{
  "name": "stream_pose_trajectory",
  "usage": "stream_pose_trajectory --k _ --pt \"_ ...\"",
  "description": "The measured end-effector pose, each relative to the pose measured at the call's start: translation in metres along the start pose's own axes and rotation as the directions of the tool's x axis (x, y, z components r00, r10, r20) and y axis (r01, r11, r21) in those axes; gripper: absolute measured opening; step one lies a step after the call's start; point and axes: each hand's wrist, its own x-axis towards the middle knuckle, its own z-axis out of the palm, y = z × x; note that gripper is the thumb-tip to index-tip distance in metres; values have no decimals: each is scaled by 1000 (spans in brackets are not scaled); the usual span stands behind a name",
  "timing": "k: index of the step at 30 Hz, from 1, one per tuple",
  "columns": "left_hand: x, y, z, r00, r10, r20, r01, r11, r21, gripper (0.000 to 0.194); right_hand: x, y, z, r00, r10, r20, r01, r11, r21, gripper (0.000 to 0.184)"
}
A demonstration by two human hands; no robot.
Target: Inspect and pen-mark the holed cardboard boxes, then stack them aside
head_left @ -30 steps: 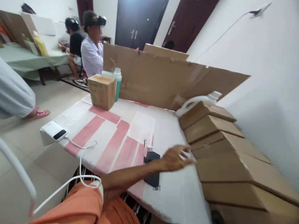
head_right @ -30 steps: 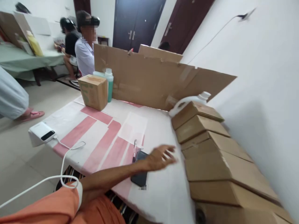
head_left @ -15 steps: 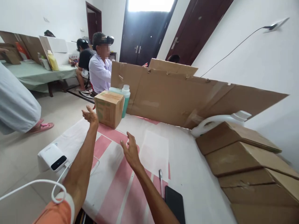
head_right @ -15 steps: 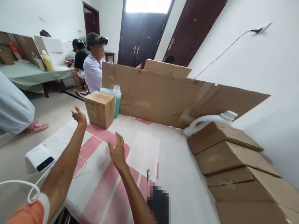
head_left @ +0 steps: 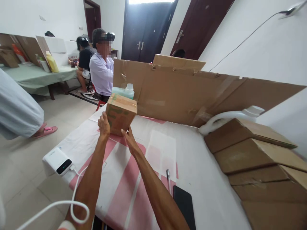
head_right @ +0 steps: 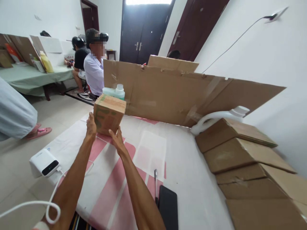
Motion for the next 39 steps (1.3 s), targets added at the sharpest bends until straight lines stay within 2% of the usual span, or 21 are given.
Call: stream_pose_trajectory --k 3,7,9,12,16,19,22,27,30,33,36,39 --pt "-75 4 -1 1000 29 -3 -29 998 50 67 -70 -6 -39 992 111 -61 -112 994 -7 91" --pt "-171 12 -20 968 226 112 -237 966 100 64 -167 -20 -81 977 79 -198 -101 990 -103 77" --pt "-205 16 -38 953 256 160 -273 958 89 64 -208 -29 -91 967 40 -252 -87 980 -179 67" --pt "-238 26 -66 934 244 260 -271 960 72 64 -253 -44 -96 932 -61 -357 -33 967 -252 55" --pt "-260 42 -90 912 250 326 -285 956 65 67 -283 -55 -93 886 -190 -423 51 947 -318 48" --pt "-262 44 -95 918 235 320 -267 962 60 73 -287 -52 -91 891 -169 -421 50 959 -280 49" --pt "-252 32 -94 935 131 331 -152 988 40 76 -282 -43 -89 914 -122 -386 44 978 -204 51" --pt "-239 -1 -91 934 -64 353 140 971 -194 81 -287 -23 -90 933 -60 -356 38 997 -67 67" --pt "-254 -18 -89 901 -142 409 273 920 -282 78 -304 -5 -88 968 38 -250 -38 999 2 84" --pt "-277 -24 -88 858 -157 489 357 868 -347 73 -321 9 -86 984 102 -146 -97 994 40 103" --pt "-292 -17 -90 852 -148 502 348 877 -332 82 -327 5 -89 976 104 -191 -96 994 48 103" --pt "-294 -1 -96 879 -84 468 188 966 -179 90 -323 -14 -99 953 68 -294 -79 997 -26 82"
